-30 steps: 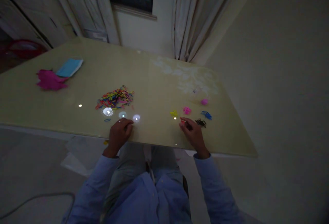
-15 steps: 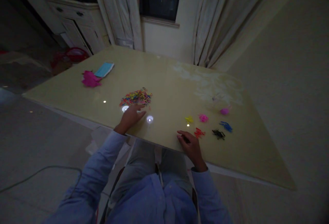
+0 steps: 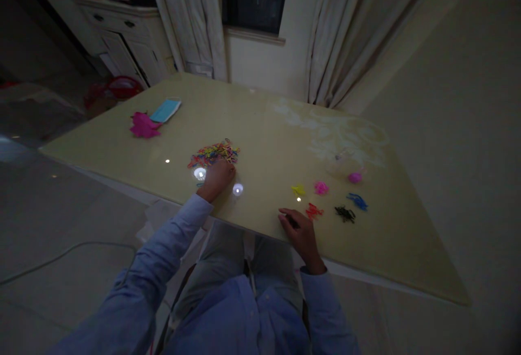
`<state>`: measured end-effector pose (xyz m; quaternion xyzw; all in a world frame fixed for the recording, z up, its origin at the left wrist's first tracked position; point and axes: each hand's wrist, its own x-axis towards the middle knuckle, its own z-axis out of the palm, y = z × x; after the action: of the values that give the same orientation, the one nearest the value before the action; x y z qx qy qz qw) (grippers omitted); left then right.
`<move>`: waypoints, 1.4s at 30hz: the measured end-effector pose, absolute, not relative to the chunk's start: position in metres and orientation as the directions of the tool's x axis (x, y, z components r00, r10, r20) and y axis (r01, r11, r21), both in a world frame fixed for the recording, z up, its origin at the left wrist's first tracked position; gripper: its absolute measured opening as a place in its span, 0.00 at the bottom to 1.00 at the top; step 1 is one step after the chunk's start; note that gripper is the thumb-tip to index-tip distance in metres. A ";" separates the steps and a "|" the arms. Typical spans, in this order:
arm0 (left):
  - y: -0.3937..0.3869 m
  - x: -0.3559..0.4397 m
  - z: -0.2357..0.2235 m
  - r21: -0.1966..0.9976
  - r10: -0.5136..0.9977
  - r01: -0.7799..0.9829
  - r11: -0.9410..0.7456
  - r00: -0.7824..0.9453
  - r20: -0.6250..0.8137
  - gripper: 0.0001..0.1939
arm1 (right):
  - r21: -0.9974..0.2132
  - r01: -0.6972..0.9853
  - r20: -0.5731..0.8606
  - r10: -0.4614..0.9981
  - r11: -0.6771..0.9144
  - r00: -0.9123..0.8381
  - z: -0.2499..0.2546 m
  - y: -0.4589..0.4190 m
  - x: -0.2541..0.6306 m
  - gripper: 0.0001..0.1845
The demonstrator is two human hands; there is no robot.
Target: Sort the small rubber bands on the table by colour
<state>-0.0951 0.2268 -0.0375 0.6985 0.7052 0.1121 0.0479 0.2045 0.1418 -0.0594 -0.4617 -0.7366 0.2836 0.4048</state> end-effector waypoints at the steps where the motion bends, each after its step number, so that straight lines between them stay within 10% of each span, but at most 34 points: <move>1: 0.226 -0.095 -0.037 0.282 0.992 0.960 -0.003 -0.033 0.123 0.16 | -0.789 0.452 0.338 0.908 0.416 -0.247 -0.059 0.142 0.204 0.11; 4: 0.219 -0.090 -0.025 0.631 0.967 0.776 -0.005 -0.157 0.200 0.13 | -0.783 0.459 0.339 0.907 0.420 -0.252 -0.059 0.141 0.204 0.11; 7: 0.198 -0.075 0.001 0.984 0.957 0.172 0.036 -0.289 0.016 0.14 | -0.781 0.464 0.335 0.908 0.418 -0.253 -0.060 0.141 0.204 0.11; 10: 0.168 -0.052 0.030 0.911 0.970 -0.400 0.100 -0.165 -0.179 0.15 | -0.781 0.465 0.332 0.908 0.416 -0.255 -0.062 0.140 0.203 0.11; 14: 0.140 -0.022 0.053 0.808 0.972 -0.565 0.169 -0.041 -0.232 0.13 | -0.780 0.467 0.330 0.908 0.417 -0.259 -0.063 0.139 0.202 0.10; 20: 0.139 0.011 0.052 0.888 0.989 -0.439 0.135 0.010 -0.145 0.15 | -0.752 0.476 0.357 0.888 0.457 -0.289 -0.060 0.136 0.200 0.10; 25: 0.166 0.043 0.026 0.991 0.986 0.031 -0.134 0.108 0.130 0.13 | -0.622 0.485 0.468 0.788 0.615 -0.400 -0.063 0.131 0.202 0.12; 30: 0.199 0.077 -0.017 0.740 0.843 0.434 -0.514 0.417 0.341 0.11 | -0.599 0.415 0.540 0.728 0.685 -0.423 -0.063 0.124 0.203 0.10; 42: 0.215 0.097 -0.044 0.446 0.752 0.643 -0.622 0.649 0.113 0.15 | -0.662 0.390 0.542 0.768 0.640 -0.341 -0.065 0.117 0.209 0.09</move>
<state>0.0966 0.2150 -0.0439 0.8888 0.3925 0.1459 0.1863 0.2093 0.1174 -0.0653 -0.3663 -0.7903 0.2141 0.4420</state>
